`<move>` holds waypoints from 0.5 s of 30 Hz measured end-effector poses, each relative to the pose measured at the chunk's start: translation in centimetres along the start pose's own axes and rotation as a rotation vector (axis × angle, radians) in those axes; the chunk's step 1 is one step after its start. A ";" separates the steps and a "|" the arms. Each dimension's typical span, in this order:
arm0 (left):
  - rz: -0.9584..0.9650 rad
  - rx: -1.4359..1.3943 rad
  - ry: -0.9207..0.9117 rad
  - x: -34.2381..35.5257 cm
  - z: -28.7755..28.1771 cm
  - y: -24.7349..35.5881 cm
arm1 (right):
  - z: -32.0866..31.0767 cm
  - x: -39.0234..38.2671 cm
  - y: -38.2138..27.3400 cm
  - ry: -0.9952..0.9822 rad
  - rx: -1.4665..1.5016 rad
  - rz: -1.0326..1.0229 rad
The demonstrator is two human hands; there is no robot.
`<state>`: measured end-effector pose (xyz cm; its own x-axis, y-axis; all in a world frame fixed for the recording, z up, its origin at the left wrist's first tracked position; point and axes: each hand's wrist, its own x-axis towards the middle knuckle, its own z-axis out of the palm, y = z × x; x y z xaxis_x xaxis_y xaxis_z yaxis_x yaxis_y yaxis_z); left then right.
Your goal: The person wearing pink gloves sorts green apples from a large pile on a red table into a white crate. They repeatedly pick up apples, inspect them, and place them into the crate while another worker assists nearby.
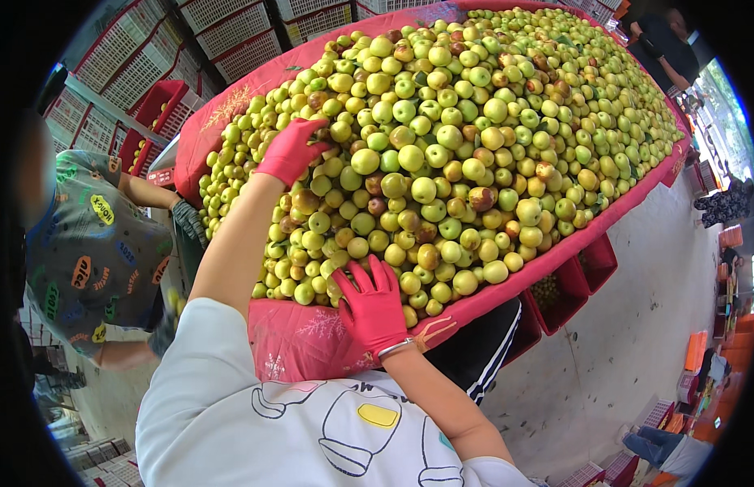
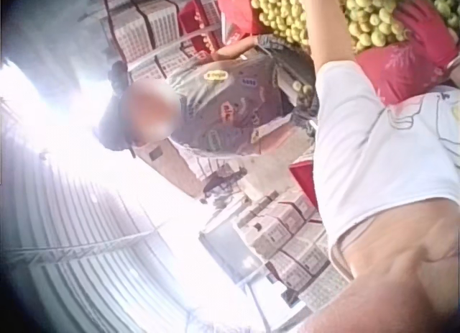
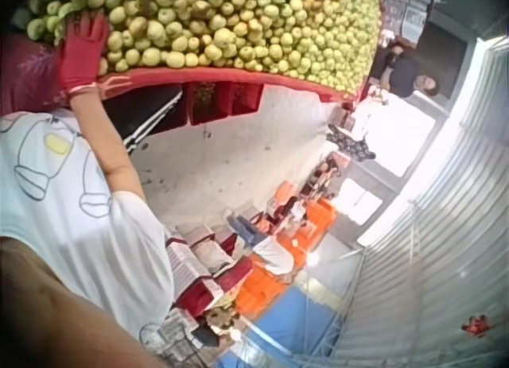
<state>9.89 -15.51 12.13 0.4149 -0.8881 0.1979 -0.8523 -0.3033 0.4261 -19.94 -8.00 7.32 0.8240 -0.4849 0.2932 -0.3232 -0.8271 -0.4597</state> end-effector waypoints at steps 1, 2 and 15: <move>-0.006 0.084 0.001 -0.3 0.4 0.5 | 0.1 -0.1 0.0 0.000 -0.005 -0.002; 0.002 0.126 0.014 0.2 1.0 -0.8 | 0.2 -0.1 -0.2 0.003 0.017 -0.002; 0.090 0.364 -0.174 6.2 1.4 5.7 | 0.1 -0.3 0.1 0.010 0.050 -0.010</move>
<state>7.16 -23.19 14.50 0.3002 -0.9523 0.0545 -0.9527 -0.2965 0.0673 -20.15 -7.87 7.10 0.8223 -0.4795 0.3063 -0.2907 -0.8169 -0.4982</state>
